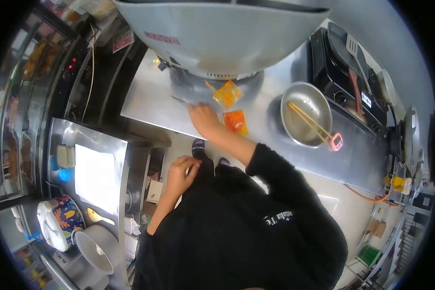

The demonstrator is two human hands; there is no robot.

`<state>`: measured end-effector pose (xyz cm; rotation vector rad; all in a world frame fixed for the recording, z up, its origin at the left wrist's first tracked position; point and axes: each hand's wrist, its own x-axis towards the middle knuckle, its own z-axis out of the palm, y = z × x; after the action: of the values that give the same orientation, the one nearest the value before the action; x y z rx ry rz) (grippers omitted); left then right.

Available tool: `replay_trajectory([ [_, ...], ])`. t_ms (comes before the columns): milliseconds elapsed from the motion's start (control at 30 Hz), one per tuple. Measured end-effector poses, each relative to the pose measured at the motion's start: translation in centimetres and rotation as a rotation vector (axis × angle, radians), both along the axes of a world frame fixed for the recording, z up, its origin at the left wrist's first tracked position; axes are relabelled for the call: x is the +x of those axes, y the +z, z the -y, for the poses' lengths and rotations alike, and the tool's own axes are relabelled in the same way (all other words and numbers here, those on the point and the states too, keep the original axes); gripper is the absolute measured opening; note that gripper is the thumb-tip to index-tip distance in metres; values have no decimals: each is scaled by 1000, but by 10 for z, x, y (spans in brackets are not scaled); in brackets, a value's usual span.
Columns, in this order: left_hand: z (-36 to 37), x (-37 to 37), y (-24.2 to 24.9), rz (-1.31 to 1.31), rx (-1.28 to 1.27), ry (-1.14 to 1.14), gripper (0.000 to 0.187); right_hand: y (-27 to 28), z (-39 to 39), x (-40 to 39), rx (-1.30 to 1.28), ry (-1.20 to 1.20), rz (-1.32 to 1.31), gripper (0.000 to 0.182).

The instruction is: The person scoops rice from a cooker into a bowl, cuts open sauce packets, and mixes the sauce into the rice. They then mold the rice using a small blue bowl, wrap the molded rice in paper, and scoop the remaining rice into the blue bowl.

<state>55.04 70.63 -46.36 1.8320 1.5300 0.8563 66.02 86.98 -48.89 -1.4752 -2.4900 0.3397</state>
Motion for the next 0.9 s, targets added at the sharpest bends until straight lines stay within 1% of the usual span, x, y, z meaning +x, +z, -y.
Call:
replay_trajectory([
  [33,-5,5,-5,-11,2,35,7,9,-3,3,-50,25,-16,17],
  [67,-14,9,-8,-22,10,73,8,21,-6,16,-139,53,-52,24],
  [133,-34,19,-11,-68,89,89,11,43,-6,68,-321,108,-121,39],
  [200,-63,34,-11,-63,258,42,11,61,15,126,-235,112,-379,37],
  [267,-86,47,-24,106,-22,55,15,51,35,163,-303,-188,-370,37],
  [300,-90,51,-32,187,-161,56,17,38,45,168,-280,-272,-337,35],
  [367,-90,57,-43,435,-356,53,25,8,59,178,-223,-446,-279,33],
  [400,-91,61,-43,560,-455,50,29,4,61,177,-167,-477,-303,32],
  [467,-77,63,-40,751,-512,116,39,-8,66,163,-63,-538,-354,30],
  [533,-57,65,-35,937,-590,206,49,-15,58,155,-102,-524,-536,29],
  [600,-43,73,-30,1129,-680,318,58,-4,52,141,-132,-464,-751,27],
  [633,-41,77,-40,1166,-805,320,71,4,50,134,-177,-425,-829,27],
  [700,-46,85,-21,1616,-1076,211,73,35,48,122,-269,-334,-969,27],
  [733,-51,88,-13,1843,-1202,141,75,51,50,122,-344,-319,-978,27],
  [800,-59,94,-13,1974,-1031,-35,65,76,58,126,-489,-286,-993,29],
  [833,-63,96,-13,2033,-944,-123,60,81,62,130,-478,-255,-970,30],
  [900,-75,93,-20,1803,-860,-85,49,85,74,145,-465,-200,-924,31],
])
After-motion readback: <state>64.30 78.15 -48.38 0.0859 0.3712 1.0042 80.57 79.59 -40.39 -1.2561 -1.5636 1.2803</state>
